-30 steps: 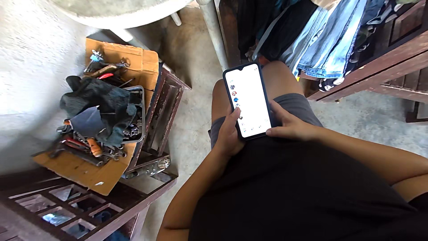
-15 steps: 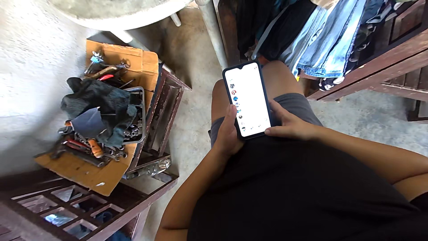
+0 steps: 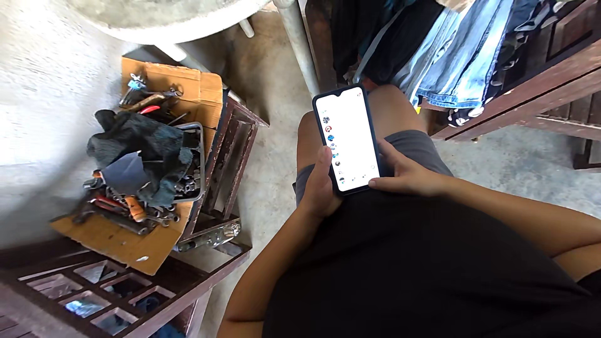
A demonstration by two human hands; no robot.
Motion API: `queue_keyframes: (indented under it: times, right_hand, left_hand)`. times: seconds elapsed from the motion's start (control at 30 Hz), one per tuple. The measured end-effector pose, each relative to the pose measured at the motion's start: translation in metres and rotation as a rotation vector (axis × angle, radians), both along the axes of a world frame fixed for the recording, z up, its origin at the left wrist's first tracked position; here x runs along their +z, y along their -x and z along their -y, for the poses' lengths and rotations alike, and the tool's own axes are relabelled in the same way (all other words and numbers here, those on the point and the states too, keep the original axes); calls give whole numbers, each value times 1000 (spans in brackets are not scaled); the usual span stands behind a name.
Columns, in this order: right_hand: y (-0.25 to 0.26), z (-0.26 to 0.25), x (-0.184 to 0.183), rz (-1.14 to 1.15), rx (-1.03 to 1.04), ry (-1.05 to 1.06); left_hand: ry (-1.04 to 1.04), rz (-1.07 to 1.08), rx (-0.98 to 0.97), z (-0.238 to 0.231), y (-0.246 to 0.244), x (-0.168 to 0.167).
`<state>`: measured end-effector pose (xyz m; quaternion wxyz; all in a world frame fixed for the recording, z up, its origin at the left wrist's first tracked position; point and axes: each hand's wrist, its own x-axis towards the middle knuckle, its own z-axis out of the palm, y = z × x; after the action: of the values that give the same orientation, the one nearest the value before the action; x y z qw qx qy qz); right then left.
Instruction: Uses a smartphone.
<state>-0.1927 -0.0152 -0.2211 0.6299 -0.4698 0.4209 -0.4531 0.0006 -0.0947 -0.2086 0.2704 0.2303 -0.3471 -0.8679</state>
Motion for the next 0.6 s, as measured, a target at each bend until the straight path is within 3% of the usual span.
queue_keyframes:
  times: [0.6]
  right_hand:
    - [-2,-1,-3,-3,-13,26]
  left_hand:
    - [2,11,11,-2,-2,-5]
